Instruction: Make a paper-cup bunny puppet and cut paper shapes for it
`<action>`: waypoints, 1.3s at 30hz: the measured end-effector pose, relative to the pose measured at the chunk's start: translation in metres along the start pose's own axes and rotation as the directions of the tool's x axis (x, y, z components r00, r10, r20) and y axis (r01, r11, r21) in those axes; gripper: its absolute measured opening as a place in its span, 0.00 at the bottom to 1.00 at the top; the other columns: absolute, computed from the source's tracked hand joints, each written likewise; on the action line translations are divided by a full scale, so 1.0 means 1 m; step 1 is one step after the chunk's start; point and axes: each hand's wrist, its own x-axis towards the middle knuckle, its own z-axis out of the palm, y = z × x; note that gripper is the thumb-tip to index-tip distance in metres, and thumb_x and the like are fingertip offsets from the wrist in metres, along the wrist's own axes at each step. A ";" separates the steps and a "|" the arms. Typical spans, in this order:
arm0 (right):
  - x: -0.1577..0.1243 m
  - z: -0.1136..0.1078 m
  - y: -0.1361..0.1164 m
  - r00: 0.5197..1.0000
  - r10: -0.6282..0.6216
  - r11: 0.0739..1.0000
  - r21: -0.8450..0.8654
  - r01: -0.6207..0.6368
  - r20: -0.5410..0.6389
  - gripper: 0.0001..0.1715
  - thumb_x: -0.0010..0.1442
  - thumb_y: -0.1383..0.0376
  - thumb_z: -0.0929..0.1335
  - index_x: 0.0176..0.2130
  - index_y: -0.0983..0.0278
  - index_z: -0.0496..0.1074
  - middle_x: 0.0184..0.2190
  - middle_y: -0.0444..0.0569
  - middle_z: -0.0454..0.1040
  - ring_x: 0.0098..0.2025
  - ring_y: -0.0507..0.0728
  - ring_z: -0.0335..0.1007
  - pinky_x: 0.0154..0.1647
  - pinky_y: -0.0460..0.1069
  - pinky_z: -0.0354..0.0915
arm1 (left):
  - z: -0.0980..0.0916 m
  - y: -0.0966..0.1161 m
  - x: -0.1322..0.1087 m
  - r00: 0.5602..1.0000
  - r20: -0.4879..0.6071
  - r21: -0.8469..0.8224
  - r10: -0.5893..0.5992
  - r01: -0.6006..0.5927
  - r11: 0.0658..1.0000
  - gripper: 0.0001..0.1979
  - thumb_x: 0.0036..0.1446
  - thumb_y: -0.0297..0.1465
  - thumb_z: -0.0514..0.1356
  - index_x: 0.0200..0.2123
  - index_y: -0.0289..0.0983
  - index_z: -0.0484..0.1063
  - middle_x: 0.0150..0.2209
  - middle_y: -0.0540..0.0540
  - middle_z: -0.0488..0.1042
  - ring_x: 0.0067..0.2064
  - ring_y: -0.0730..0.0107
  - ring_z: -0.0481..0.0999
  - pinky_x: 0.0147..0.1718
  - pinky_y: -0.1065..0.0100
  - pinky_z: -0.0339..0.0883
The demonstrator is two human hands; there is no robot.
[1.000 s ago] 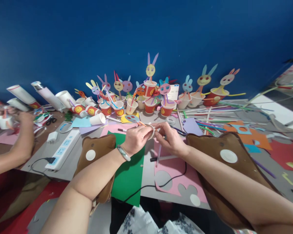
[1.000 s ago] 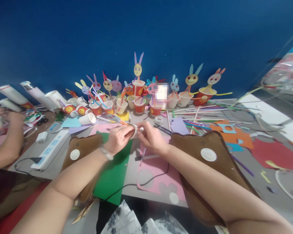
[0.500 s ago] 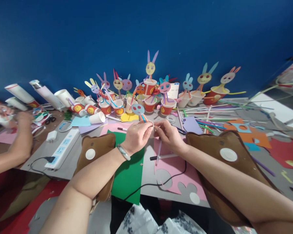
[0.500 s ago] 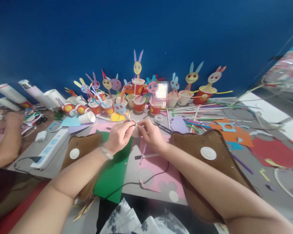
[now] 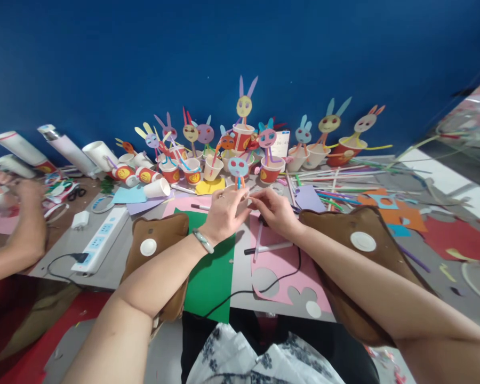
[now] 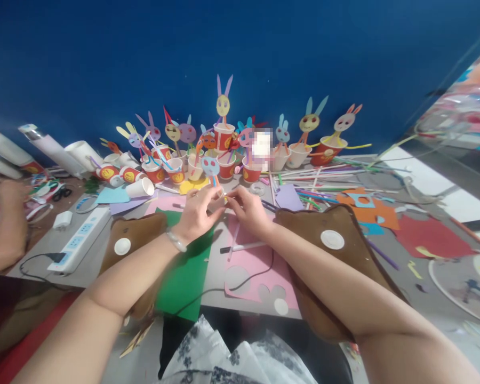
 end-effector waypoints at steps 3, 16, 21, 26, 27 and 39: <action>0.009 -0.001 0.010 0.999 0.031 0.999 0.027 -0.030 -0.025 0.15 0.64 0.53 0.67 0.36 0.62 0.68 0.30 0.50 0.78 0.34 0.59 0.80 0.35 0.52 0.73 | 0.002 -0.006 0.002 0.979 -0.172 -0.108 -0.112 0.094 0.990 0.24 0.58 0.25 0.57 0.58 0.35 0.61 0.47 0.40 0.74 0.51 0.61 0.73 0.55 0.57 0.62; 0.049 -0.004 0.039 0.995 0.028 0.995 0.094 -0.019 -0.095 0.18 0.60 0.51 0.70 0.36 0.62 0.68 0.29 0.48 0.78 0.34 0.57 0.79 0.40 0.54 0.75 | 0.035 -0.050 0.003 0.838 0.104 -0.678 -0.536 0.455 0.578 0.30 0.48 0.17 0.54 0.56 0.35 0.63 0.50 0.37 0.75 0.47 0.66 0.77 0.44 0.64 0.74; 0.048 -0.003 0.038 0.995 -0.012 0.984 0.176 0.028 -0.095 0.18 0.58 0.50 0.71 0.37 0.62 0.70 0.31 0.48 0.79 0.35 0.57 0.79 0.44 0.56 0.76 | 0.033 -0.044 0.007 0.766 0.205 -0.772 -0.610 0.509 0.380 0.26 0.51 0.21 0.55 0.55 0.35 0.67 0.47 0.41 0.78 0.33 0.73 0.76 0.32 0.69 0.74; 0.045 -0.004 0.037 0.995 -0.011 0.975 0.218 0.032 -0.095 0.18 0.57 0.50 0.72 0.36 0.61 0.70 0.30 0.47 0.78 0.34 0.56 0.79 0.43 0.56 0.76 | 0.021 -0.039 0.014 0.728 0.236 -0.835 -0.643 0.491 0.249 0.16 0.56 0.28 0.58 0.48 0.34 0.74 0.45 0.40 0.79 0.33 0.70 0.77 0.32 0.67 0.74; 0.045 -0.005 0.037 0.994 -0.009 0.977 0.213 0.032 -0.107 0.18 0.57 0.50 0.72 0.36 0.61 0.69 0.29 0.47 0.78 0.33 0.56 0.79 0.43 0.56 0.76 | 0.019 -0.037 0.015 0.746 0.224 -0.843 -0.628 0.471 0.259 0.15 0.56 0.29 0.59 0.47 0.34 0.74 0.45 0.40 0.79 0.36 0.68 0.77 0.35 0.66 0.74; 0.024 -0.001 0.010 0.985 -0.128 0.989 0.065 0.136 -0.120 0.12 0.61 0.55 0.69 0.38 0.60 0.70 0.37 0.51 0.80 0.37 0.59 0.80 0.41 0.55 0.76 | 0.015 -0.024 0.011 0.909 0.066 -0.777 -0.413 0.306 0.550 0.34 0.46 0.35 0.73 0.54 0.33 0.66 0.53 0.35 0.75 0.53 0.60 0.76 0.52 0.59 0.71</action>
